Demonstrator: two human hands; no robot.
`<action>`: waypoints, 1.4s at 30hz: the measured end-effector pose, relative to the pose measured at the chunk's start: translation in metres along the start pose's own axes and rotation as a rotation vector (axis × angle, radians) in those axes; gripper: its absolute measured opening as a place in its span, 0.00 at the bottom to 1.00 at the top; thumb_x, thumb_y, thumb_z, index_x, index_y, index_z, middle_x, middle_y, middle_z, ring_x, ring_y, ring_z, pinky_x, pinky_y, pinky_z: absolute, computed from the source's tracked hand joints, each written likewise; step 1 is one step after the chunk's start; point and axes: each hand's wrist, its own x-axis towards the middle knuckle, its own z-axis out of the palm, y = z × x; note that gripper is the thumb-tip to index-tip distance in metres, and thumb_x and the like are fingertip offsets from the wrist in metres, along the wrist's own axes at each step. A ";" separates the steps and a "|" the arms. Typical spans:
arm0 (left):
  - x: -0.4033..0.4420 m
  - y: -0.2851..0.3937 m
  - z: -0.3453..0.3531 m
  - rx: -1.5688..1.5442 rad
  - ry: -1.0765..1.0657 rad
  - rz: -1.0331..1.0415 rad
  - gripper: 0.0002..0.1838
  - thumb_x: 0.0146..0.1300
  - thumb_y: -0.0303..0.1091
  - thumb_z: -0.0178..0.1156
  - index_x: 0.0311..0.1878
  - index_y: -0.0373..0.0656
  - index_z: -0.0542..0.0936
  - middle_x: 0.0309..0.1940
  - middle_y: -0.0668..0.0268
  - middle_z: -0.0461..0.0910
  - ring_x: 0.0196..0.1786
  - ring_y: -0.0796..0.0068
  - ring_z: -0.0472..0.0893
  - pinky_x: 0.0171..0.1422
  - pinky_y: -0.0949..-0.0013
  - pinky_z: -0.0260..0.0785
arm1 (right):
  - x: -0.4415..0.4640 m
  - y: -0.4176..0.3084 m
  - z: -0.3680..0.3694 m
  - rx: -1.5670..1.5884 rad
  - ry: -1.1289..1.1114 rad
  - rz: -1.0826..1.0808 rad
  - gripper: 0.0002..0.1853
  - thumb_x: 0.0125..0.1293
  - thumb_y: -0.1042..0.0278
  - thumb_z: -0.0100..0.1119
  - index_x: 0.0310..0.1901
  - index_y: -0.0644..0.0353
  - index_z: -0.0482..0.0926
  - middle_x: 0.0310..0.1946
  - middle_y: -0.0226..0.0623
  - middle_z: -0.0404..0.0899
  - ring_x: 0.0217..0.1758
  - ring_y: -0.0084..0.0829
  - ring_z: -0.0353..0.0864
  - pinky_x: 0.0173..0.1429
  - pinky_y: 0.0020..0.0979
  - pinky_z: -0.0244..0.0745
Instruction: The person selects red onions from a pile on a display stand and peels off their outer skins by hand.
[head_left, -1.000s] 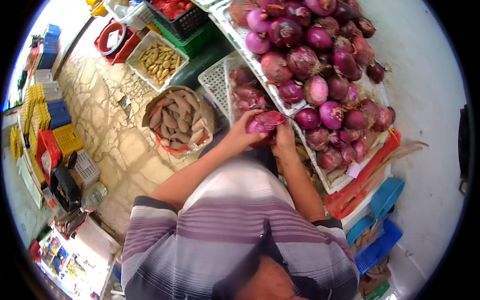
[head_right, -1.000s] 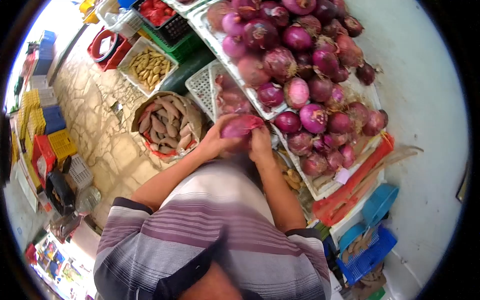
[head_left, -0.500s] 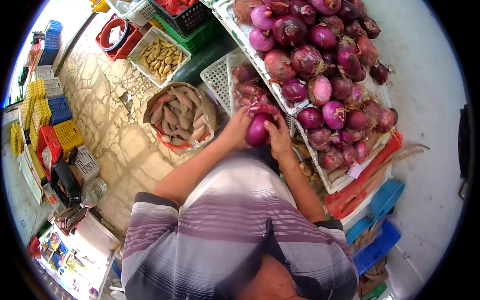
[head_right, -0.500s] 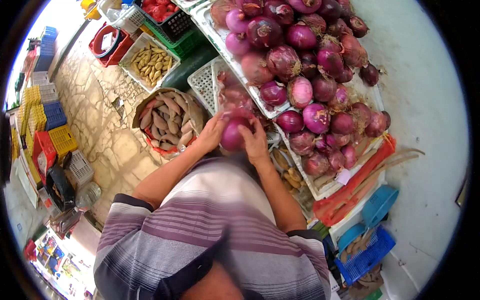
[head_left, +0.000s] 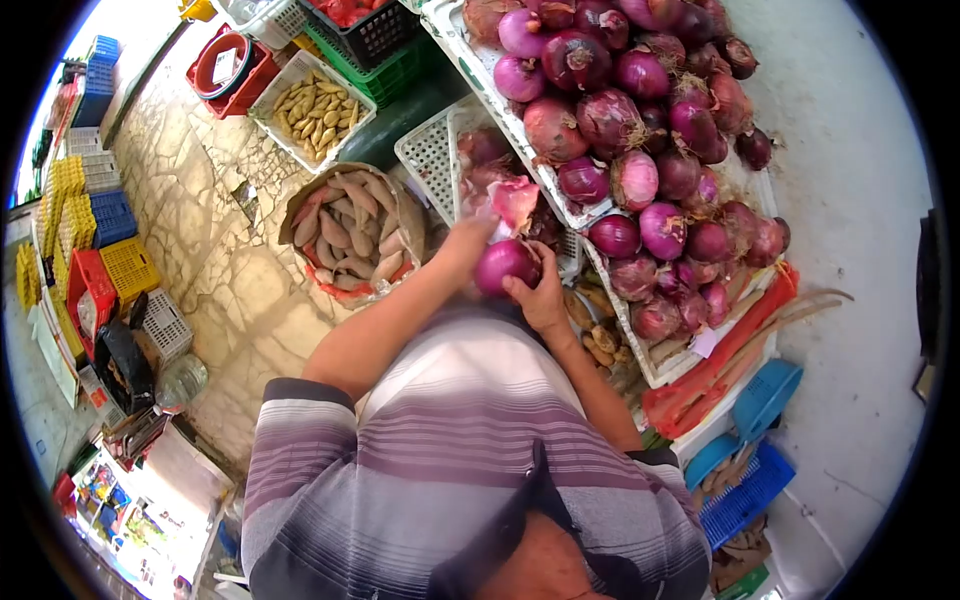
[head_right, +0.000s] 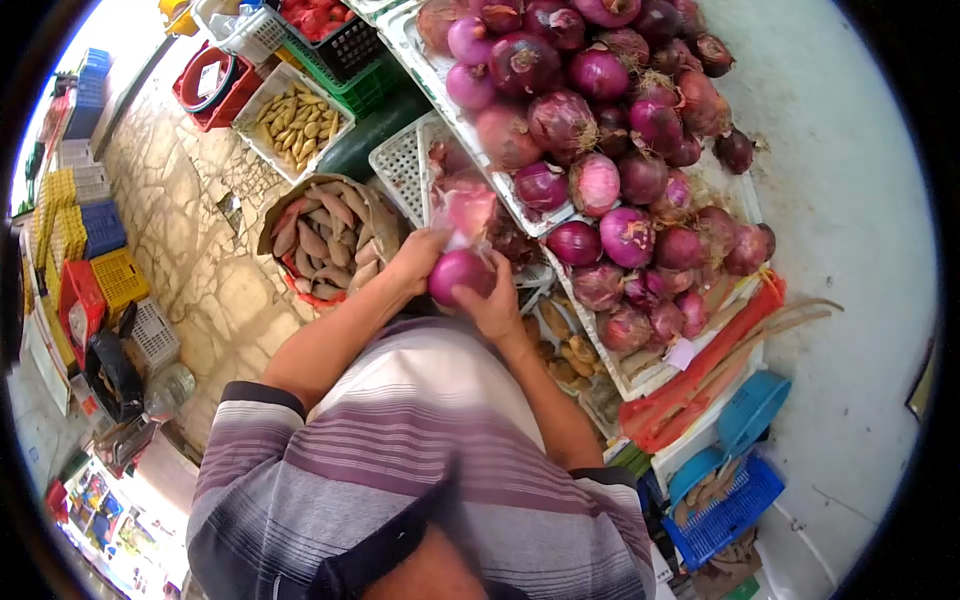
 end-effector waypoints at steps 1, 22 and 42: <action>-0.010 0.030 0.012 -0.087 0.048 -0.196 0.15 0.78 0.35 0.55 0.51 0.30 0.80 0.43 0.55 0.83 0.40 0.64 0.86 0.43 0.59 0.83 | -0.001 0.010 -0.005 -0.127 0.006 -0.023 0.47 0.57 0.51 0.79 0.71 0.64 0.64 0.62 0.44 0.74 0.65 0.37 0.74 0.71 0.38 0.70; 0.012 0.002 0.026 -0.361 -0.023 -0.423 0.27 0.80 0.51 0.52 0.61 0.32 0.74 0.50 0.48 0.81 0.49 0.52 0.84 0.54 0.40 0.79 | -0.017 -0.010 -0.020 -0.505 0.027 -0.288 0.51 0.45 0.58 0.87 0.70 0.58 0.67 0.68 0.48 0.64 0.71 0.49 0.68 0.75 0.43 0.66; -0.024 0.048 0.036 -0.347 -0.264 -0.295 0.23 0.76 0.38 0.57 0.67 0.33 0.76 0.61 0.54 0.81 0.63 0.62 0.81 0.70 0.57 0.74 | -0.005 -0.010 -0.026 -0.492 0.151 -0.331 0.30 0.51 0.67 0.82 0.56 0.60 0.79 0.58 0.43 0.73 0.62 0.46 0.73 0.70 0.43 0.69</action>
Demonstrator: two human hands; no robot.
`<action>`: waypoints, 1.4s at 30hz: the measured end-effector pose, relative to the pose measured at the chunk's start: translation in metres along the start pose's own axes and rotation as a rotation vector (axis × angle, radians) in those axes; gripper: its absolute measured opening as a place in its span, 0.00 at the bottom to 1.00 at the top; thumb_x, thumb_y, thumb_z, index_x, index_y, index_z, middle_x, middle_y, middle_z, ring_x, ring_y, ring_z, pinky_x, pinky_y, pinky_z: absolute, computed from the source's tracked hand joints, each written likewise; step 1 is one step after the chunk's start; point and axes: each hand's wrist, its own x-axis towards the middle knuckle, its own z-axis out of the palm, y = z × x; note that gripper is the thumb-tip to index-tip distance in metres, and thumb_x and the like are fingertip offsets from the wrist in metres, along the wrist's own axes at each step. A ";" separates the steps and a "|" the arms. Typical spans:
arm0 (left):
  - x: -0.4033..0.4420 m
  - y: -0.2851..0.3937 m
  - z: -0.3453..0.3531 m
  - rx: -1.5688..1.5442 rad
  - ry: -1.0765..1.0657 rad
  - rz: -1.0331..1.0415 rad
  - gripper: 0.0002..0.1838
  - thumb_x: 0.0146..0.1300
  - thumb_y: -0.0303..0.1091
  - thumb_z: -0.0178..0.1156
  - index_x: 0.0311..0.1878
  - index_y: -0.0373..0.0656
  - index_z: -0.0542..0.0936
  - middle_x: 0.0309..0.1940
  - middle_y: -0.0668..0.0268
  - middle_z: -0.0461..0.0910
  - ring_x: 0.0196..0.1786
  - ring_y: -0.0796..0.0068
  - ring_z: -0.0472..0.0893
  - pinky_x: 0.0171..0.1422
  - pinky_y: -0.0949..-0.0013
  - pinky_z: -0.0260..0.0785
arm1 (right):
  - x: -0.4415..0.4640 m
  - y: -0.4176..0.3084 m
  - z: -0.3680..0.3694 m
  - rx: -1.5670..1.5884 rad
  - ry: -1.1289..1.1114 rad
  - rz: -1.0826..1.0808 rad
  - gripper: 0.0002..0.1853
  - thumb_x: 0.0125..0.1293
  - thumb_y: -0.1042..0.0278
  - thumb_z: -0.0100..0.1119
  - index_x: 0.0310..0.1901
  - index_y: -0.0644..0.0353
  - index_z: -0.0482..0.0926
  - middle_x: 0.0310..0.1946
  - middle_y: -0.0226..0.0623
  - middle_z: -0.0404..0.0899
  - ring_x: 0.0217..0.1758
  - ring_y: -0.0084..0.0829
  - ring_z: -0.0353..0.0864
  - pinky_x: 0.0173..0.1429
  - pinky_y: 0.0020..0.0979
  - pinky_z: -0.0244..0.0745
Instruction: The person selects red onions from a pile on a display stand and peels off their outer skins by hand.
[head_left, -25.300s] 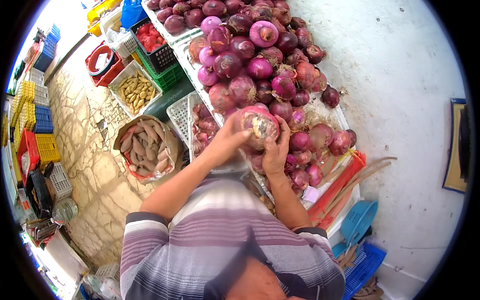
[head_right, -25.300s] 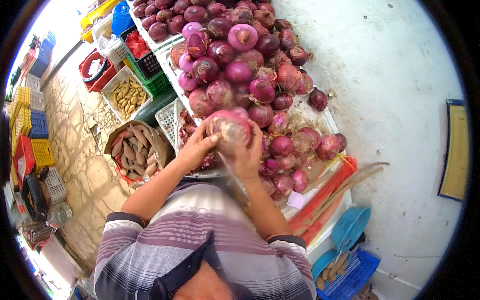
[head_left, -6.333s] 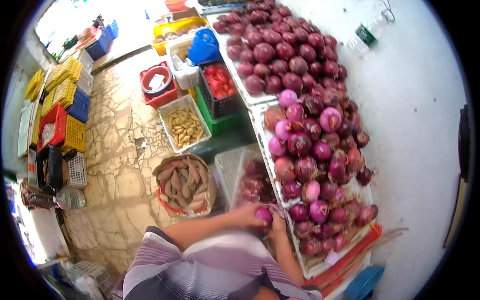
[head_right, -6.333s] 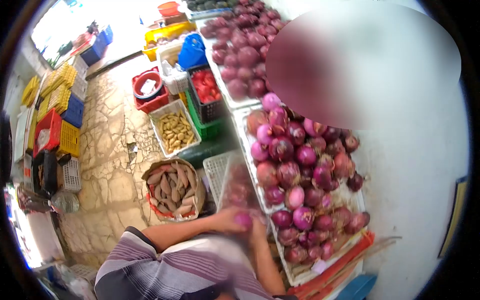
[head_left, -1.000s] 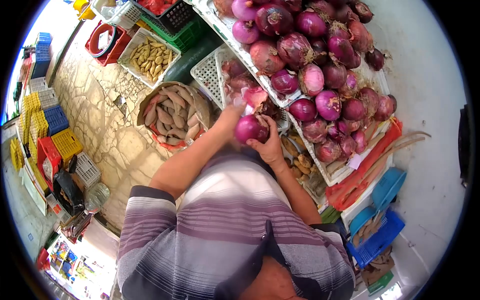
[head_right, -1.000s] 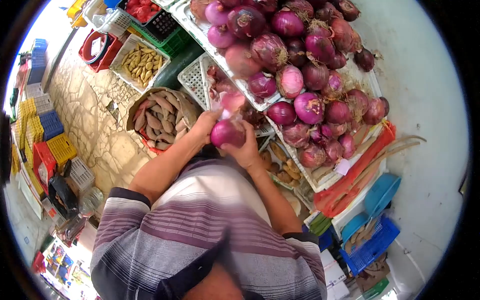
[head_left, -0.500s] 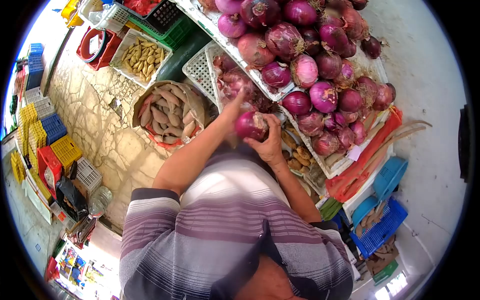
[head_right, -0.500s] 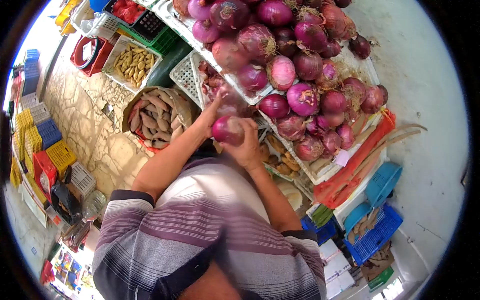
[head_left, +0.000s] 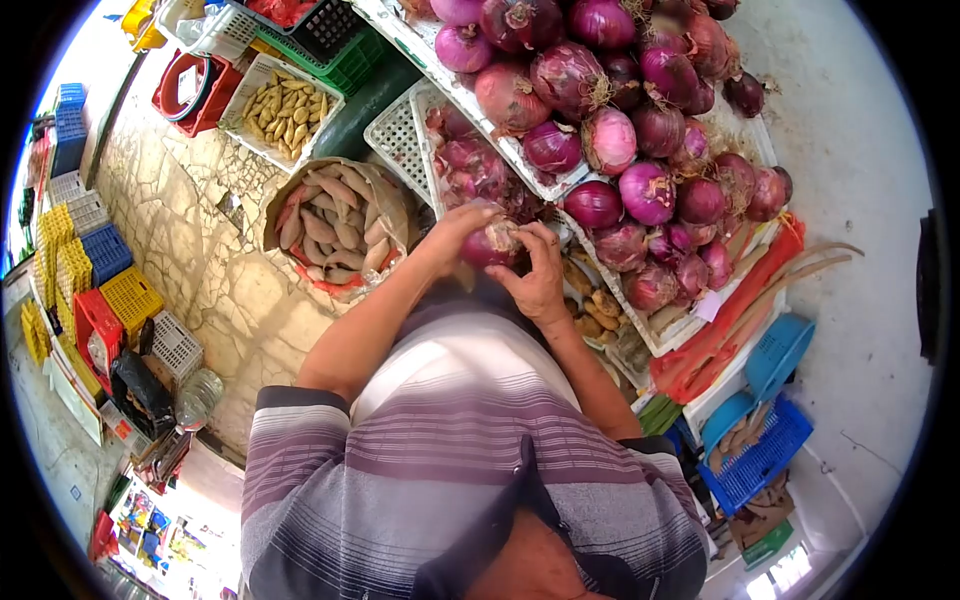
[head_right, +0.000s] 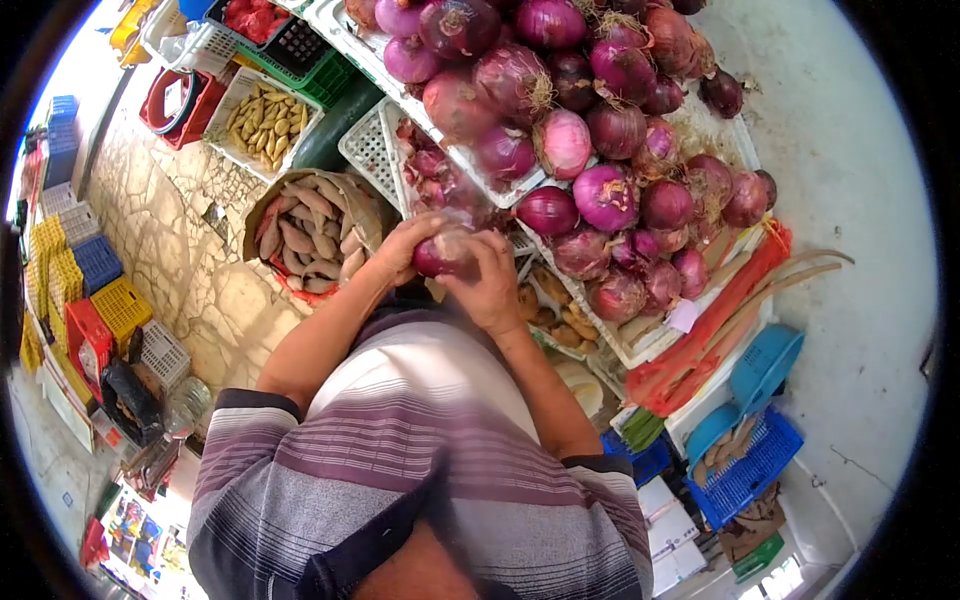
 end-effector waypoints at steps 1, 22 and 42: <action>-0.001 0.002 0.001 0.027 0.007 0.042 0.24 0.76 0.38 0.57 0.67 0.32 0.76 0.61 0.54 0.81 0.63 0.62 0.81 0.70 0.57 0.74 | 0.002 0.000 -0.001 -0.025 0.009 -0.026 0.28 0.52 0.68 0.81 0.54 0.60 0.79 0.55 0.42 0.73 0.60 0.46 0.74 0.69 0.44 0.69; -0.014 0.027 0.014 -0.161 0.155 0.189 0.17 0.75 0.35 0.58 0.60 0.36 0.77 0.55 0.58 0.82 0.57 0.67 0.83 0.64 0.64 0.77 | 0.021 -0.003 0.016 0.011 0.101 -0.054 0.09 0.63 0.74 0.68 0.43 0.63 0.80 0.43 0.47 0.81 0.49 0.50 0.81 0.58 0.44 0.76; -0.035 0.048 0.013 0.466 0.121 0.672 0.16 0.76 0.33 0.57 0.58 0.34 0.82 0.56 0.62 0.83 0.59 0.72 0.79 0.67 0.68 0.69 | 0.053 -0.058 -0.002 0.080 0.042 -0.047 0.13 0.62 0.76 0.66 0.50 0.64 0.83 0.48 0.46 0.80 0.51 0.45 0.80 0.54 0.40 0.77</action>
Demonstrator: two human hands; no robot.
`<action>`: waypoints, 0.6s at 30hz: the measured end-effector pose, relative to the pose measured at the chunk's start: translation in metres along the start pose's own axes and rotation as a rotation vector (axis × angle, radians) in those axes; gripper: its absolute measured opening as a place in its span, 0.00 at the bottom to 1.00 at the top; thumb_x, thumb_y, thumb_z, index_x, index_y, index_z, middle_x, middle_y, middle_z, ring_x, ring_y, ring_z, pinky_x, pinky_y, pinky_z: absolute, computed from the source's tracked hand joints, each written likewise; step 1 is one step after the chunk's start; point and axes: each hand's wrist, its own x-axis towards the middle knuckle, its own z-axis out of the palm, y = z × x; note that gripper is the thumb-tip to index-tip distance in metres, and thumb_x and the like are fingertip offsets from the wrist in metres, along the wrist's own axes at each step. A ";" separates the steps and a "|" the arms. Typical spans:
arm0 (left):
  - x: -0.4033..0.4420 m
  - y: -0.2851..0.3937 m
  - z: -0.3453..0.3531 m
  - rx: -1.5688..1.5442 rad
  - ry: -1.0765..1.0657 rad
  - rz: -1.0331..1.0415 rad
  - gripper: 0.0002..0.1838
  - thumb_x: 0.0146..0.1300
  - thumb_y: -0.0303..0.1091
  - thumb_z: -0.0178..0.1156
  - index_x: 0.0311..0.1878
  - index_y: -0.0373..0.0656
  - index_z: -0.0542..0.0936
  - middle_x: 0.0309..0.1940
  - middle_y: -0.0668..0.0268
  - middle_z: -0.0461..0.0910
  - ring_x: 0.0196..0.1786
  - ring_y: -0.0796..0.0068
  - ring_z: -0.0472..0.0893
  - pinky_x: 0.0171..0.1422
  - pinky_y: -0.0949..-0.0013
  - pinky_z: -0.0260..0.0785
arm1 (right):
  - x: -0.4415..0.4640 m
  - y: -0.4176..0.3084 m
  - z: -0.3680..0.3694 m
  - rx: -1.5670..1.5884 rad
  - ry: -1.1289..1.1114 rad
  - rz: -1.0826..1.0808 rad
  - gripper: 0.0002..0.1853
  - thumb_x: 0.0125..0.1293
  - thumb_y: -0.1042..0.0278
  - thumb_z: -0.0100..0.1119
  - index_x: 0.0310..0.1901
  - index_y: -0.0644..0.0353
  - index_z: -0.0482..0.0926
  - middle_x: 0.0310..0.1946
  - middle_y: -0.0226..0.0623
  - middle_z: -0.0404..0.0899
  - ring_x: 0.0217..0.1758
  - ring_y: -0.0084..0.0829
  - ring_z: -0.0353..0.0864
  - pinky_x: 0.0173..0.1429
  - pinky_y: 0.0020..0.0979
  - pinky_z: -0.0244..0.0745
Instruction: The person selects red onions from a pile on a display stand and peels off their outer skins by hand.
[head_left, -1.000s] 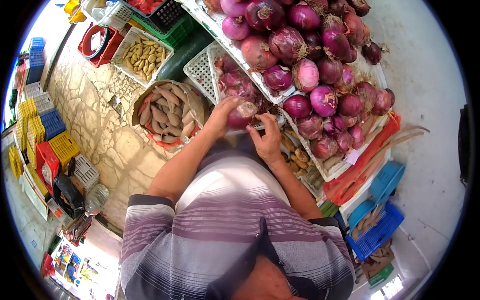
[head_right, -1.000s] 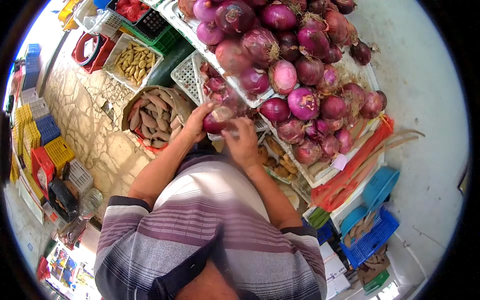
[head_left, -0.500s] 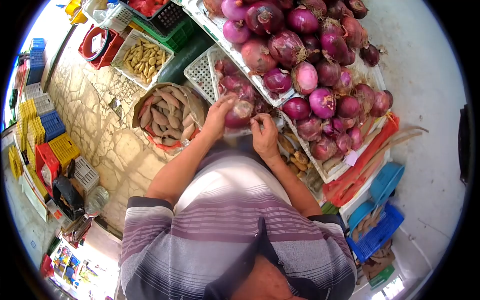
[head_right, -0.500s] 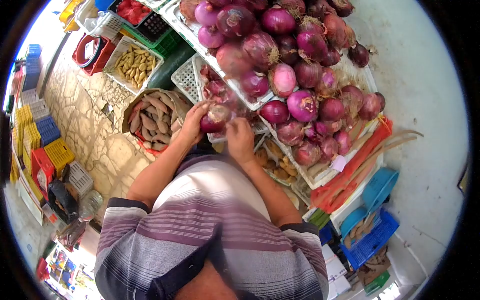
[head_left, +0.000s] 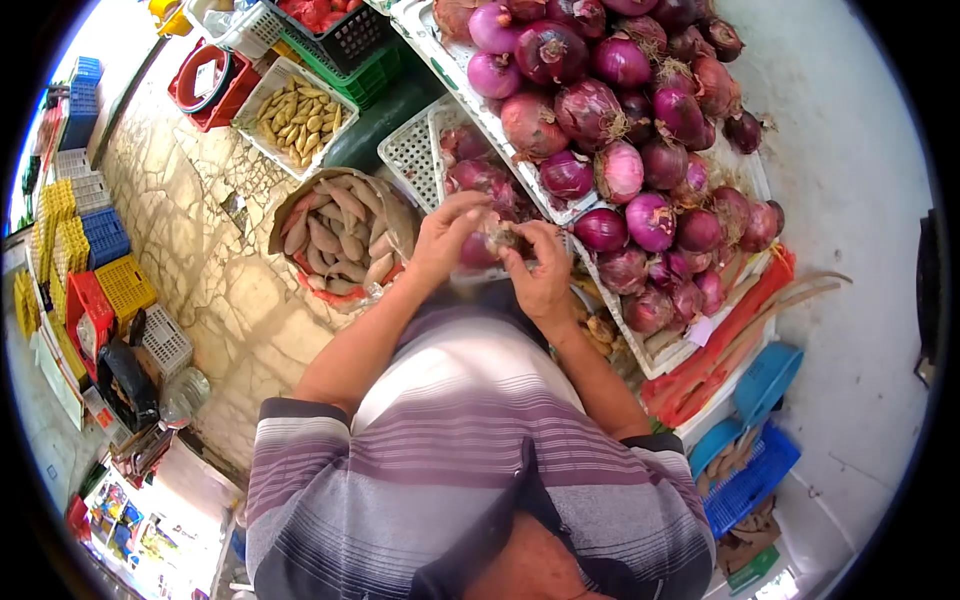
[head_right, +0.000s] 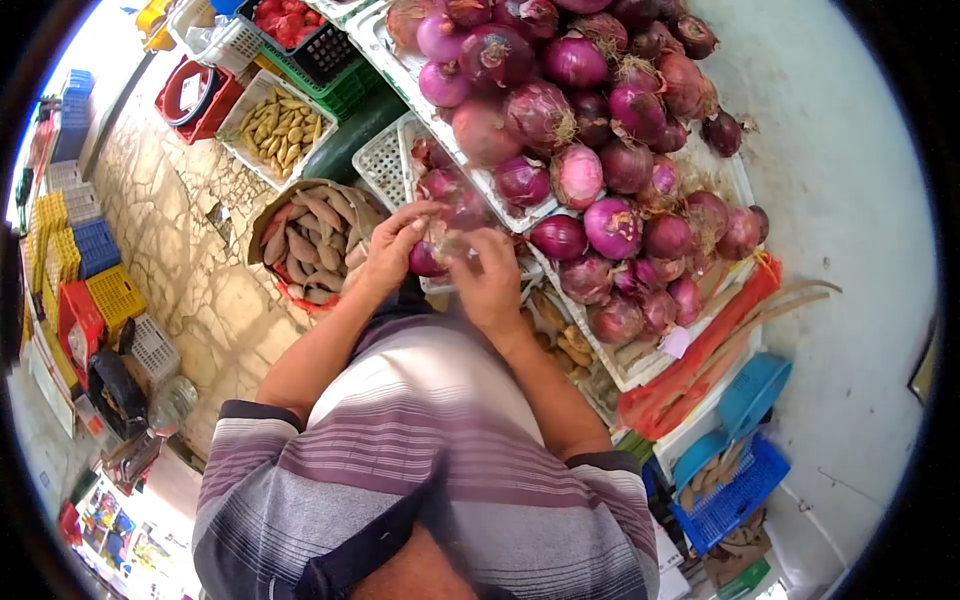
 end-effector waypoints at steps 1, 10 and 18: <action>0.000 -0.001 0.001 0.044 0.005 0.046 0.15 0.76 0.33 0.57 0.57 0.34 0.82 0.55 0.62 0.83 0.59 0.72 0.79 0.67 0.68 0.69 | -0.001 0.000 0.001 -0.007 0.006 -0.001 0.14 0.62 0.76 0.67 0.50 0.64 0.83 0.48 0.46 0.80 0.52 0.46 0.80 0.55 0.41 0.77; -0.003 0.009 0.001 0.182 -0.012 0.032 0.16 0.76 0.32 0.52 0.58 0.35 0.83 0.54 0.63 0.84 0.58 0.74 0.79 0.68 0.69 0.67 | -0.005 0.009 0.001 -0.082 0.005 -0.145 0.12 0.62 0.77 0.66 0.48 0.65 0.84 0.44 0.46 0.80 0.50 0.49 0.80 0.57 0.44 0.76; -0.007 -0.007 0.000 0.087 -0.014 -0.163 0.16 0.77 0.34 0.53 0.56 0.34 0.84 0.45 0.66 0.85 0.51 0.78 0.80 0.61 0.76 0.69 | -0.005 0.018 0.006 -0.084 -0.015 -0.119 0.06 0.64 0.78 0.63 0.43 0.65 0.81 0.41 0.47 0.80 0.46 0.49 0.81 0.52 0.44 0.76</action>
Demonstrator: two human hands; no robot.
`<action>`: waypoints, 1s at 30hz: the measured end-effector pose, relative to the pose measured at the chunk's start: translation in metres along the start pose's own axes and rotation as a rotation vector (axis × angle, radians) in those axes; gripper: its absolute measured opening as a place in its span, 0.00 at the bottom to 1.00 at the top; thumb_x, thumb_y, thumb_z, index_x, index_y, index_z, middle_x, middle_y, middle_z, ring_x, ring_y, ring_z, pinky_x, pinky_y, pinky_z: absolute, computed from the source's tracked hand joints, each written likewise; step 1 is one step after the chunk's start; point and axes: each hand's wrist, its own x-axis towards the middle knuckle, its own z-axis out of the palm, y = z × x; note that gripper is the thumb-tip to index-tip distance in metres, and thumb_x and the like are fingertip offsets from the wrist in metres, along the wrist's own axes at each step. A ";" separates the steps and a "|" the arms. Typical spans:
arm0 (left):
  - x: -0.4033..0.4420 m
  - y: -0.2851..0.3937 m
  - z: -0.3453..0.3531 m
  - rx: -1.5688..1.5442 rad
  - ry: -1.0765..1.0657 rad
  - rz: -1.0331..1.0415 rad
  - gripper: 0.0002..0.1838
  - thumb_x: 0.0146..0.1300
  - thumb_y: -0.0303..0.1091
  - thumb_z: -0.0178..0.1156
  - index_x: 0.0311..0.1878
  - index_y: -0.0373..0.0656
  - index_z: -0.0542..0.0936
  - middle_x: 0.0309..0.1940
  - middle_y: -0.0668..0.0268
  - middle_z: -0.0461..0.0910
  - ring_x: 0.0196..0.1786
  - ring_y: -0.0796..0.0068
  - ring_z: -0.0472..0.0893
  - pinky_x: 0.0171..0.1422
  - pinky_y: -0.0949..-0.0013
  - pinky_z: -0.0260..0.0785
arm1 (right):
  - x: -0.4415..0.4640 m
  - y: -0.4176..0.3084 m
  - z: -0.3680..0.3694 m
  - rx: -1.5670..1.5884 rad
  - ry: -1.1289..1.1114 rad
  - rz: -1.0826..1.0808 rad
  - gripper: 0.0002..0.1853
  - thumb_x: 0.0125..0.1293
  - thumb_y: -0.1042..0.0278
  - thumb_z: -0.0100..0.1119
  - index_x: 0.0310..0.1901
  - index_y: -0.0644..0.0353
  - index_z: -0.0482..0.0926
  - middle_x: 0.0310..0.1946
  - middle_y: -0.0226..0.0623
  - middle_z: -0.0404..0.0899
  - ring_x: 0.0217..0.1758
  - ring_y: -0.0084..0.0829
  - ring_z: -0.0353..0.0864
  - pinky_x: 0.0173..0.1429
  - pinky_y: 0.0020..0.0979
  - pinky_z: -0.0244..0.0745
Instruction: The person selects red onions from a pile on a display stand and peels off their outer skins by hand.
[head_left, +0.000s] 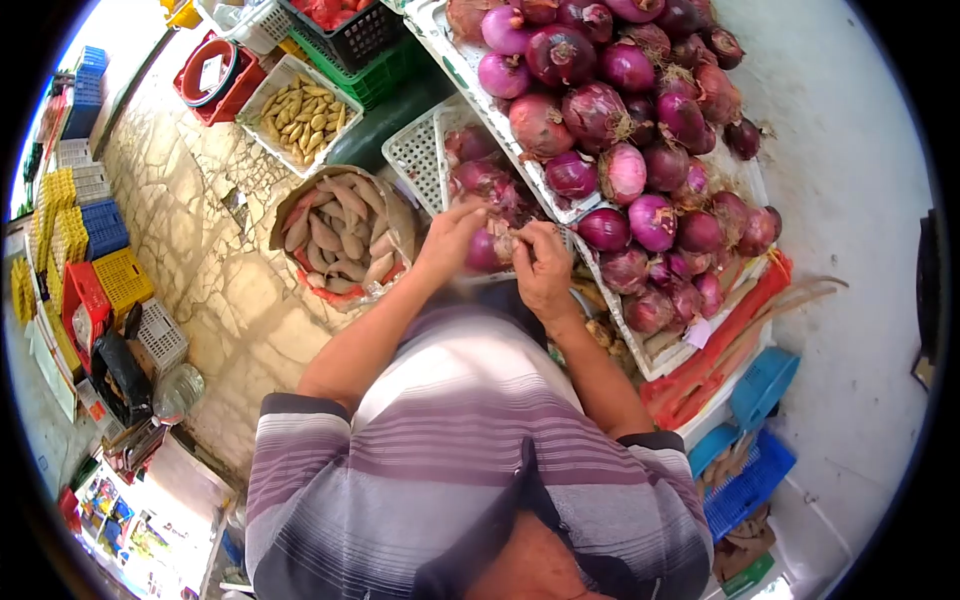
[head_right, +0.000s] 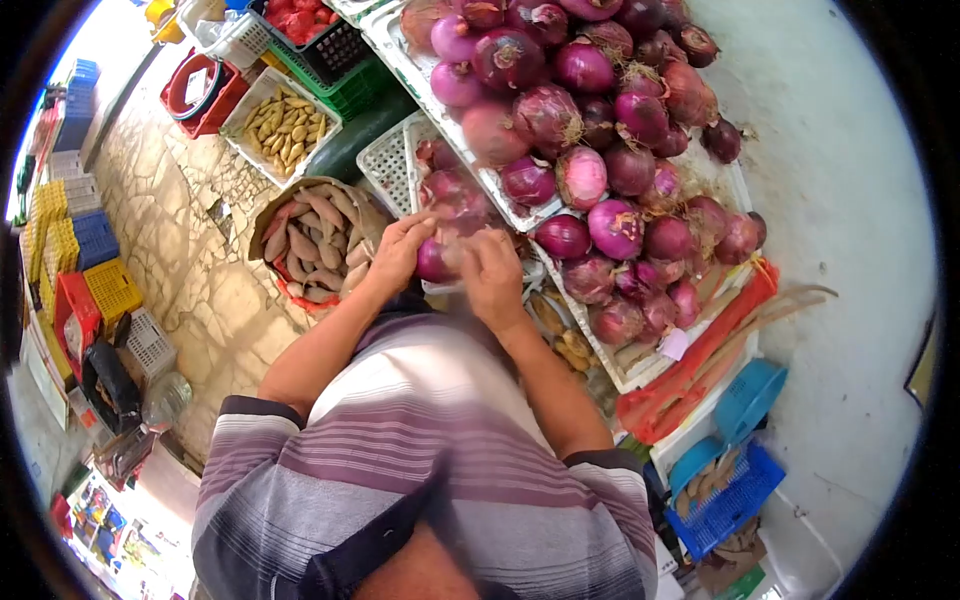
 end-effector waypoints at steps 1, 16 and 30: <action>0.000 -0.007 -0.002 -0.028 0.016 -0.033 0.16 0.77 0.34 0.53 0.56 0.34 0.84 0.45 0.67 0.85 0.51 0.79 0.79 0.61 0.77 0.69 | -0.001 0.004 0.000 -0.004 0.016 0.023 0.06 0.65 0.78 0.62 0.43 0.65 0.81 0.40 0.47 0.80 0.45 0.49 0.81 0.52 0.44 0.76; -0.005 0.003 0.001 -0.749 0.024 -0.327 0.19 0.78 0.39 0.51 0.63 0.37 0.76 0.54 0.56 0.83 0.55 0.61 0.84 0.64 0.56 0.77 | -0.023 0.041 0.001 0.164 0.001 0.277 0.17 0.70 0.69 0.65 0.56 0.66 0.78 0.51 0.51 0.83 0.54 0.43 0.83 0.57 0.39 0.78; -0.003 0.037 0.012 -0.579 -0.197 -0.701 0.21 0.79 0.45 0.53 0.63 0.38 0.76 0.53 0.55 0.85 0.54 0.60 0.86 0.64 0.53 0.79 | -0.017 0.024 -0.004 0.221 -0.288 0.048 0.41 0.56 0.59 0.78 0.70 0.58 0.70 0.63 0.43 0.77 0.67 0.45 0.75 0.74 0.38 0.67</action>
